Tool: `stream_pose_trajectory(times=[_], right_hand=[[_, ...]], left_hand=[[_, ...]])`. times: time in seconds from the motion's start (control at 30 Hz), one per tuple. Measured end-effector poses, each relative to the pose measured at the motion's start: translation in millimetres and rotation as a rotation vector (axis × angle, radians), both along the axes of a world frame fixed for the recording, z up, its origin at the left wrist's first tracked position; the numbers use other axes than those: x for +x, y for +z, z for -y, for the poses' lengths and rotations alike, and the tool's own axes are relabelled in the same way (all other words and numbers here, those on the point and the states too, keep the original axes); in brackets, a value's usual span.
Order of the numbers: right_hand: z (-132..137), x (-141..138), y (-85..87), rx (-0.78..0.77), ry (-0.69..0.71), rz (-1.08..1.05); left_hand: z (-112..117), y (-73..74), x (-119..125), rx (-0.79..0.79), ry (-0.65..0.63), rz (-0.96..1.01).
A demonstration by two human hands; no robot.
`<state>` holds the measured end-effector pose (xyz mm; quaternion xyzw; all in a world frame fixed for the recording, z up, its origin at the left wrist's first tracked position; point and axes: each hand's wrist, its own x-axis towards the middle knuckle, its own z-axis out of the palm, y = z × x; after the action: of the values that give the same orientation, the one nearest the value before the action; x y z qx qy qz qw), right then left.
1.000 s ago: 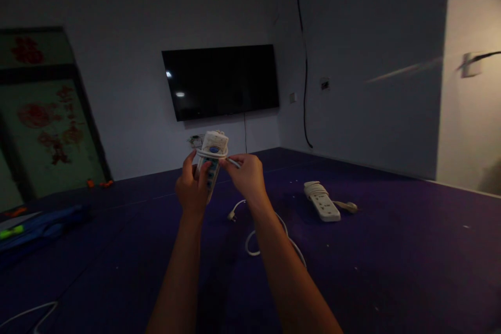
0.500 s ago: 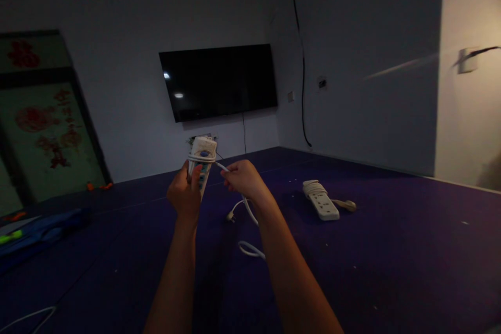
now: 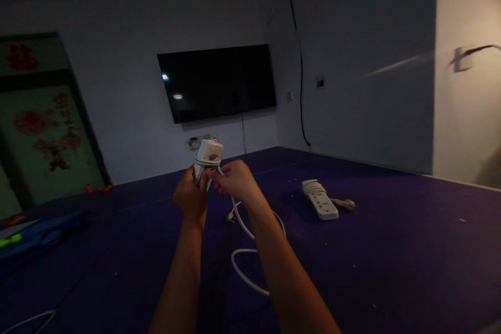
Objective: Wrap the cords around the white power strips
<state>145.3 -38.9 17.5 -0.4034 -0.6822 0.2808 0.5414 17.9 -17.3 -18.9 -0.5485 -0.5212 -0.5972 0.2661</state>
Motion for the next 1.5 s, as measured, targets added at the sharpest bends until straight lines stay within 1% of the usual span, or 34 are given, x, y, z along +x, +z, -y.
stream_pose_trajectory(times=[0.07,0.13,0.27,0.33,0.47,0.57,0.7,0.8,0.93,1.03,1.13,1.23,1.33,1.4,1.5], right_hand=[[2.7,0.2,0.4,0.011,-0.059,0.014],[5.9,0.1,1.4,0.044,-0.147,0.043],[12.6,-0.4,5.2,0.087,-0.416,0.172],[15.5,-0.2,7.0,0.082,-0.509,0.218],[17.2,1.2,7.6,0.069,-0.573,0.197],[15.4,2.8,6.5,0.093,-0.583,0.200],[12.8,4.8,5.7,0.130,-0.574,0.226],[10.9,5.7,5.5,0.144,-0.560,0.240],[8.7,3.0,5.0,0.168,-0.460,0.204],[9.1,-1.3,4.7,0.189,-0.405,0.157],[10.6,-3.7,4.9,0.211,-0.331,0.104],[10.4,-2.6,5.2,0.245,-0.268,0.063],[7.8,0.0,4.8,0.265,-0.211,0.014],[5.6,0.9,4.1,0.259,-0.122,-0.043],[4.0,0.3,3.4,0.266,0.052,-0.101]], left_hand=[[-3.1,-2.9,1.1,0.000,0.012,-0.030],[-5.7,-4.9,2.6,0.015,0.029,-0.068],[-8.5,-6.7,8.5,0.072,0.053,-0.144],[-8.5,-7.7,12.7,0.088,0.055,-0.164],[-7.6,-10.8,20.2,0.127,0.024,-0.183],[-7.4,-12.2,22.5,0.173,0.005,-0.186],[-6.1,-8.6,20.0,0.202,-0.012,-0.213],[-3.2,-1.1,15.1,0.174,-0.080,-0.251],[1.7,10.6,4.4,0.123,-0.179,-0.238],[6.2,18.2,-7.1,0.052,-0.303,-0.247],[12.9,24.9,-18.3,-0.012,-0.471,-0.239],[19.6,31.0,-24.6,-0.068,-0.614,-0.116],[20.8,34.2,-24.1,-0.135,-0.692,0.069],[17.8,33.7,-21.2,-0.171,-0.755,0.143],[10.7,28.9,-16.4,-0.240,-0.866,0.208]])
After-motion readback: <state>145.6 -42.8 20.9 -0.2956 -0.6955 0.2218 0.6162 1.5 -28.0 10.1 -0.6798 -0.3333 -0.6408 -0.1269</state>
